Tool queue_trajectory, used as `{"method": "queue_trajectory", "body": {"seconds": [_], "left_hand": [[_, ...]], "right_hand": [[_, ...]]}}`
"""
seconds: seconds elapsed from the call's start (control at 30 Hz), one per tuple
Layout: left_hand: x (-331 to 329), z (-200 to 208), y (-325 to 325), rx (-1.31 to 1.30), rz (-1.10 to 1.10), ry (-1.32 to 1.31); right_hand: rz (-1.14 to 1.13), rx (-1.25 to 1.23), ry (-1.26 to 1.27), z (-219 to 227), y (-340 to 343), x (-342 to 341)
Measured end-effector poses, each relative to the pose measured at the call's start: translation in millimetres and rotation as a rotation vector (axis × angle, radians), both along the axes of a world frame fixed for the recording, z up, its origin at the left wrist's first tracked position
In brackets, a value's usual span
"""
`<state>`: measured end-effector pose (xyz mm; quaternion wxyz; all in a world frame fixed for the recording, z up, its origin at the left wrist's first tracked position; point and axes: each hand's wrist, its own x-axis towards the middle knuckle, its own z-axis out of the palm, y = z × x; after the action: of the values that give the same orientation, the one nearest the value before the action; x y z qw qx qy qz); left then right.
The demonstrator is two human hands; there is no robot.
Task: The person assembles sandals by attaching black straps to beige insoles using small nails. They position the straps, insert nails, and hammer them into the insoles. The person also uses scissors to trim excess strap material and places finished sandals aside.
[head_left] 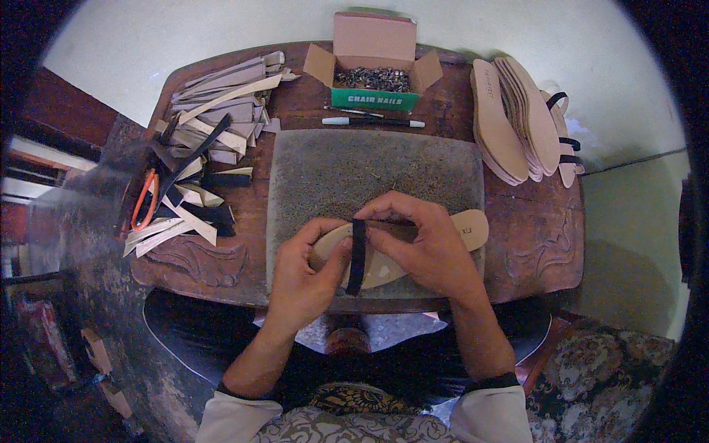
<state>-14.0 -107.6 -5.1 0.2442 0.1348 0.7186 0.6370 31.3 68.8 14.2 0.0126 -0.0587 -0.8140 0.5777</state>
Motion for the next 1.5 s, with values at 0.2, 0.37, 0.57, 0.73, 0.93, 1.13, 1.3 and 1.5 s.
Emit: {"method": "queue_trajectory", "body": {"seconds": [0.2, 0.37, 0.57, 0.73, 0.93, 1.13, 1.3, 1.5], "left_hand": [[-3.2, 3.5, -2.1, 0.039, -0.028, -0.071], [-3.7, 2.5, -3.3, 0.078, -0.030, -0.089], [-2.2, 2.8, -2.6, 0.092, -0.025, -0.066], [-0.2, 4.6, -3.4, 0.099, -0.017, -0.084], [-0.8, 3.1, -2.7, 0.097, -0.010, -0.015], [-2.3, 4.6, -1.5, 0.057, 0.004, -0.001], [-2.1, 4.8, -2.0, 0.029, 0.001, -0.039], [-1.5, 2.8, -0.9, 0.070, -0.007, 0.006]], "right_hand": [[0.005, -0.091, -0.033, -3.5, 2.1, -0.5], [-0.002, -0.126, -0.031, -5.4, 1.2, -0.9], [-0.016, -0.095, 0.000, -7.7, 0.8, -1.9], [-0.042, -0.073, -0.002, -7.6, -1.6, -2.5], [-0.043, -0.076, -0.005, -5.3, -1.5, -2.4], [0.000, -0.093, 0.004, -1.3, -0.1, -4.2], [0.010, -0.063, 0.026, -4.1, -1.1, -4.6], [-0.002, -0.063, 0.035, -6.9, -2.4, -4.5]]}}
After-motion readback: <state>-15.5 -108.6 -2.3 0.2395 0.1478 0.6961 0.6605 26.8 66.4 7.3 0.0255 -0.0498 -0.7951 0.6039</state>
